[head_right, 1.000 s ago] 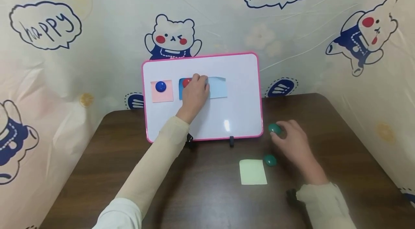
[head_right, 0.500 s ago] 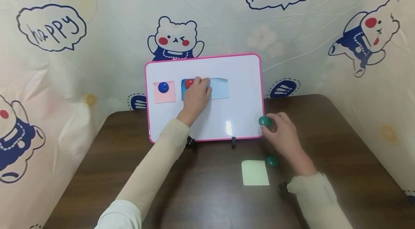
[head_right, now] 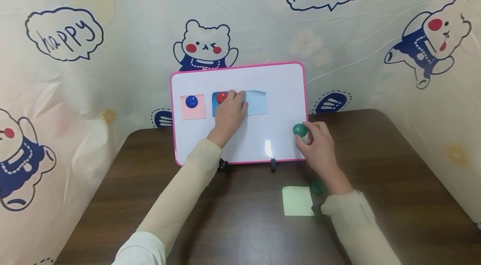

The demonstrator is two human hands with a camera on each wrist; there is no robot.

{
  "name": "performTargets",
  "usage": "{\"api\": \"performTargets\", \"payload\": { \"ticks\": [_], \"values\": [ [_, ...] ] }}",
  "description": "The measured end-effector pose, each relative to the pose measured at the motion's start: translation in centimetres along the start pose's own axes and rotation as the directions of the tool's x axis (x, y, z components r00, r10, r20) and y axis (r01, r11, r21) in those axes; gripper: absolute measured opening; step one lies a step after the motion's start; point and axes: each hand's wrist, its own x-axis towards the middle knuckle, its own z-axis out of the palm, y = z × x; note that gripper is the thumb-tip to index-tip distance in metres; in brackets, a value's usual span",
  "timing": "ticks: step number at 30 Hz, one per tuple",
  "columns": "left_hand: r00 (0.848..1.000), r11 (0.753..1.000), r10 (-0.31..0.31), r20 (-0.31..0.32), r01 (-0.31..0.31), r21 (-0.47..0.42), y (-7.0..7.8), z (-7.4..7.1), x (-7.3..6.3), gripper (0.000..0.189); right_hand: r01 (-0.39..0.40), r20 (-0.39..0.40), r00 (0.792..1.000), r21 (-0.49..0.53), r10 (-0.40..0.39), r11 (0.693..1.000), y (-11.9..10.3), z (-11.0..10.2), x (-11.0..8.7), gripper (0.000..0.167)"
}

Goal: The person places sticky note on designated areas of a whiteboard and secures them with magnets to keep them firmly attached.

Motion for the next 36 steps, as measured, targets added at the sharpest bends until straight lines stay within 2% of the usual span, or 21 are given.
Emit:
{"api": "performTargets", "payload": {
  "ticks": [11, 21, 36],
  "values": [
    [1.000, 1.000, 0.011, 0.001, -0.011, -0.008, -0.1, 0.3, -0.1, 0.047, 0.052, -0.047, 0.998, 0.062, -0.049, 0.997, -1.9, 2.8, 2.1, 0.044],
    [1.000, 1.000, 0.007, 0.006, -0.006, -0.012, -0.4, 0.3, -0.1, 0.048, 0.100, -0.038, 0.995, 0.119, -0.096, 0.988, -4.1, 4.9, 4.6, 0.043],
    [1.000, 1.000, 0.027, -0.015, -0.027, -0.008, -0.6, 0.2, -0.2, 0.047, 0.181, -0.038, 0.983, 0.095, -0.178, 0.979, -5.9, 7.4, 7.8, 0.045]
  ]
}}
